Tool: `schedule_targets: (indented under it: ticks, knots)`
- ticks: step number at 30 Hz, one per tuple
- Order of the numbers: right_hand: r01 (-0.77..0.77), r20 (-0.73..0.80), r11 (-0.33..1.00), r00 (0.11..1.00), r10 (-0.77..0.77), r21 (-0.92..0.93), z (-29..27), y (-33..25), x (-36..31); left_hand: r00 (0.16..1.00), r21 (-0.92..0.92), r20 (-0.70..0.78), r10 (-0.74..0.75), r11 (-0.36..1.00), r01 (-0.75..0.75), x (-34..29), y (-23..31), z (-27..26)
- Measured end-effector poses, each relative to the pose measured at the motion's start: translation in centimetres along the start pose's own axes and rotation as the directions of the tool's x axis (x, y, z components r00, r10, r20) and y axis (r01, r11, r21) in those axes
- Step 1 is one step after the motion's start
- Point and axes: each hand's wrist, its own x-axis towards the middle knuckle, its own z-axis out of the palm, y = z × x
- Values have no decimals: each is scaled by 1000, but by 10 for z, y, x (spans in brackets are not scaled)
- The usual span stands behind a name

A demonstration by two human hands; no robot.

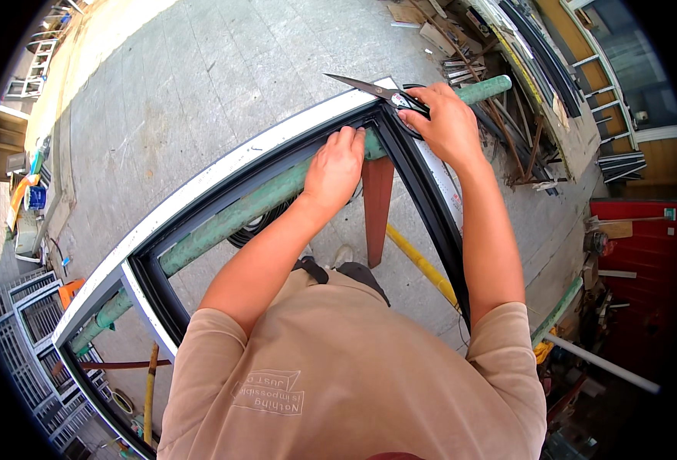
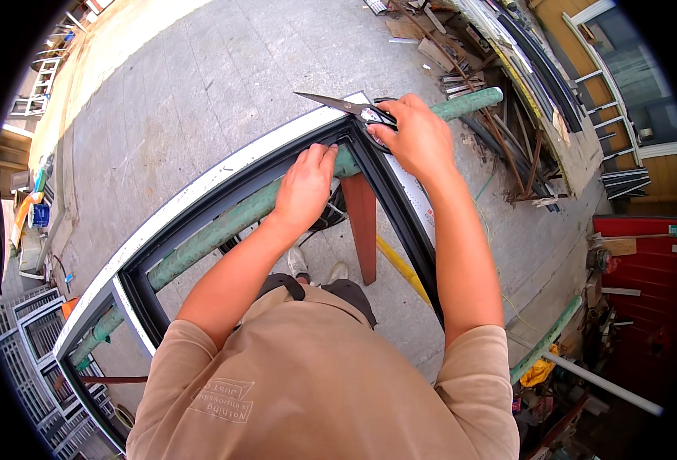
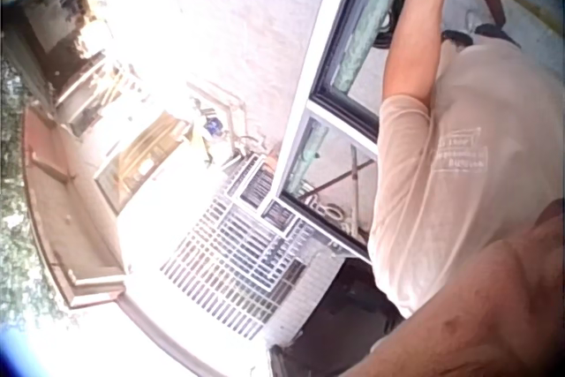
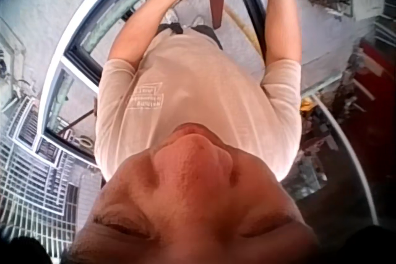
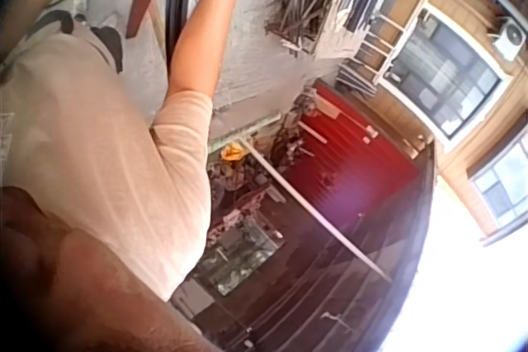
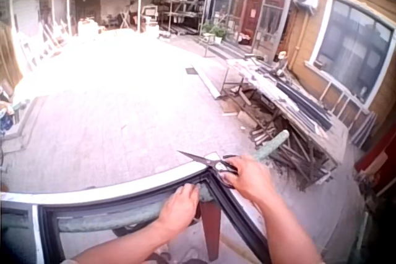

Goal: The person installs a black rubber seal into the frame of a window using scissors to cut the material to length.

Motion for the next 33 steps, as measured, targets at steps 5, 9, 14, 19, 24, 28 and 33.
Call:
schedule_targets:
  ticks: [5, 9, 14, 19, 24, 28, 33]
  knots:
    - [6, -12, 996, 1000, -5, 90, 12, -2, 5, 1000, -8, -16, 14, 1000, -15, 0, -2, 2]
    - [147, -290, 986, 950, -117, 82, 21, -2, -13, 1000, -9, -13, 24, 1000, -24, 0, -2, 2]
    - [-79, -325, 881, 911, 254, 466, 32, -72, -86, 1000, -27, -25, 15, 1000, -16, 0, -5, 2]
    - [-394, 162, 745, 916, 367, 538, 118, -86, -146, 1000, -46, 0, 10, 999, -10, 0, -4, 5]
    - [-360, 125, 657, 918, 377, 662, 168, -97, -135, 998, -52, 55, -26, 998, 29, 1, -5, 1]
    - [-276, 81, 589, 938, 336, 759, 198, -85, -135, 998, -75, 55, -17, 997, 21, 2, -2, 1]
    - [-349, 197, 428, 912, 360, 834, 190, -85, -135, 999, -90, 24, -29, 995, 31, -2, -5, 0]
